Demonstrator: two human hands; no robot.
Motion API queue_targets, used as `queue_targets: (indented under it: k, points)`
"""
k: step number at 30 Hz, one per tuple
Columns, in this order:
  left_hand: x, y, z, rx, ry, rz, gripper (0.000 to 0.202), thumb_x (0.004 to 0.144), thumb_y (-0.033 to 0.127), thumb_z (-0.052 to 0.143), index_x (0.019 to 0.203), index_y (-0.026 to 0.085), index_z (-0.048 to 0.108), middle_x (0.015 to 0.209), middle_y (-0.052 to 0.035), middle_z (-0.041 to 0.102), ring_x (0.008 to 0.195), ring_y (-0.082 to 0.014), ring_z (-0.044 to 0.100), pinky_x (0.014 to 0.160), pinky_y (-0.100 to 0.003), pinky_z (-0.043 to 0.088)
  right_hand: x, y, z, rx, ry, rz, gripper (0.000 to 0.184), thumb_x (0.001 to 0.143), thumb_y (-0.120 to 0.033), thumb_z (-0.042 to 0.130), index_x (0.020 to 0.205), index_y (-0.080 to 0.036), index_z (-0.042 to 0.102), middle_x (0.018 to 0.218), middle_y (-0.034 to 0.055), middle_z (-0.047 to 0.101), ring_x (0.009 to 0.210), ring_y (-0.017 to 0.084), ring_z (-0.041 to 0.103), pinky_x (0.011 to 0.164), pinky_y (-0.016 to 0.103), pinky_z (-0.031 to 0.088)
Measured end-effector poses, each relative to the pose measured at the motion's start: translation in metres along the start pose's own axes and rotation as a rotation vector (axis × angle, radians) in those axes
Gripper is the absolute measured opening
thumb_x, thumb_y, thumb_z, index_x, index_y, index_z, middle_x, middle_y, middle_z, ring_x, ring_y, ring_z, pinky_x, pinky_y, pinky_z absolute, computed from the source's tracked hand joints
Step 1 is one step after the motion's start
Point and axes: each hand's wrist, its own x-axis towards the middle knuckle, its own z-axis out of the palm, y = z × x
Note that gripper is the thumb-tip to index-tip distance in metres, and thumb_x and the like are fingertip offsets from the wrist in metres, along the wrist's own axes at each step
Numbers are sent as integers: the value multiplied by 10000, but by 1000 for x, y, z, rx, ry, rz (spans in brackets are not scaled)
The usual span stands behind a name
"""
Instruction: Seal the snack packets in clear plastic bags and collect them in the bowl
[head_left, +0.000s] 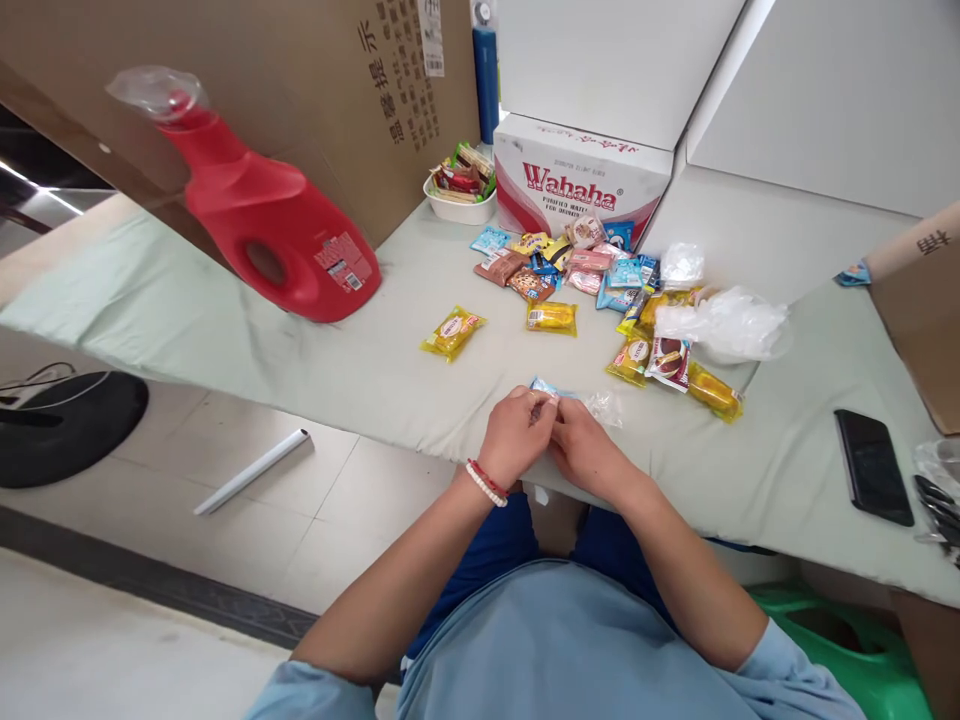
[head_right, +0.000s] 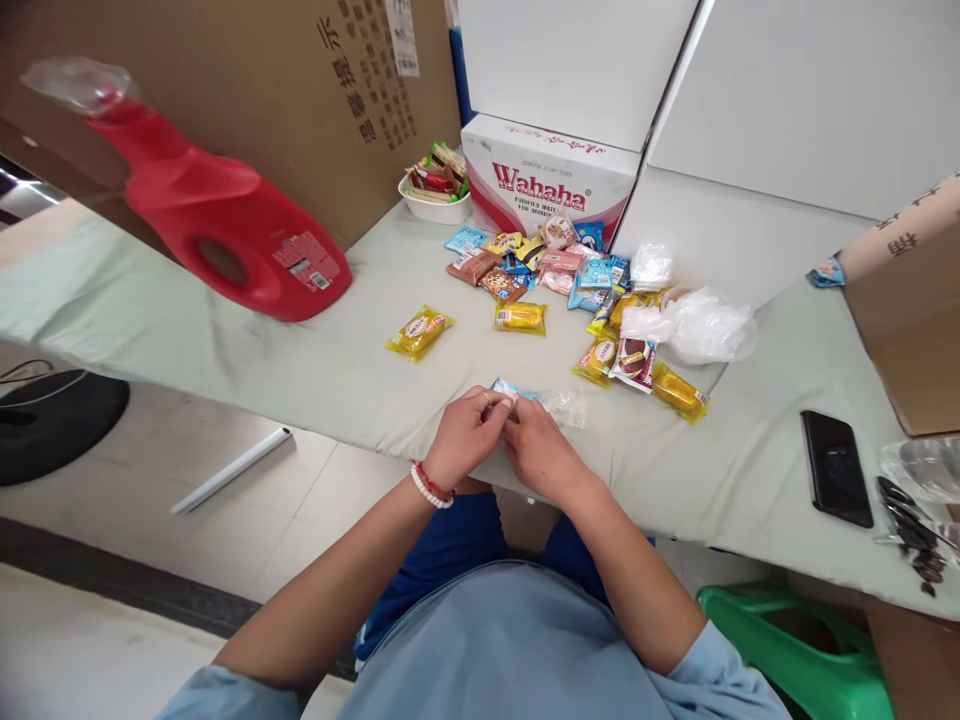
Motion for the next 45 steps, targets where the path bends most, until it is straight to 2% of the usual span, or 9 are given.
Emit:
queue_targets:
  k: [8,14,19,22,28,33,36,40,45]
  points:
    - [-7,-3,7,364,-60,162,379,949,173,470,1225,250,717,1255,-79,646,1176,-271,612,935,-392,543,-38,-6,-31,228,-65,-51,297,968,-269,616,1247,-222,706,1333,132,640,1272,300,552,1098,474,461]
    - [-18,3,26,666,-25,220,490,937,230,575,1426,199,580,1381,-145,621,1146,-330,573,836,-454,537,-26,23,-45,50,427,439,348,1013,-447,541,1166,-191,720,1159,144,697,1077,306,612,935,439,507]
    - [-24,-1,42,793,-18,251,531,965,146,514,1495,169,517,1489,-164,566,1147,-325,567,778,-447,519,-32,42,-29,-223,225,559,223,887,-323,689,1046,-173,734,1070,172,649,1072,364,552,956,501,463]
    - [-23,-4,45,832,-9,257,515,992,119,461,1502,160,515,1462,-166,590,1122,-311,579,758,-436,504,-47,35,-30,-173,292,505,139,903,-280,621,970,-198,711,1080,146,637,1034,315,576,923,438,477]
    - [-20,-4,50,723,4,340,450,984,84,436,1401,115,601,1351,-197,642,1194,-330,588,950,-512,501,-3,7,-44,161,255,425,145,965,-318,535,982,-241,657,740,13,668,713,203,619,711,304,454]
    - [-17,-30,27,321,-1,363,582,835,82,535,1413,120,580,1447,-195,587,1324,-334,563,1111,-513,474,47,15,-24,224,124,358,185,956,-237,469,875,-229,636,671,-9,649,713,181,622,728,279,448]
    - [-11,-47,10,41,124,245,619,871,157,517,1488,203,504,1444,-139,586,1284,-279,601,1116,-478,490,44,22,-13,246,181,317,207,987,-295,445,915,-227,626,663,-12,627,697,180,605,722,282,452]
    - [5,-46,10,197,245,-81,369,937,365,594,1229,156,678,1274,-182,639,1243,-377,577,1082,-596,472,30,19,-11,341,230,336,231,994,-363,453,948,-221,629,688,-10,627,665,174,606,741,304,488]
    - [1,-19,27,205,223,55,259,960,314,572,1137,174,699,1164,-152,654,1124,-306,626,1016,-490,527,8,3,-24,742,239,478,375,954,-559,573,1074,-224,693,839,33,718,746,202,674,767,360,576]
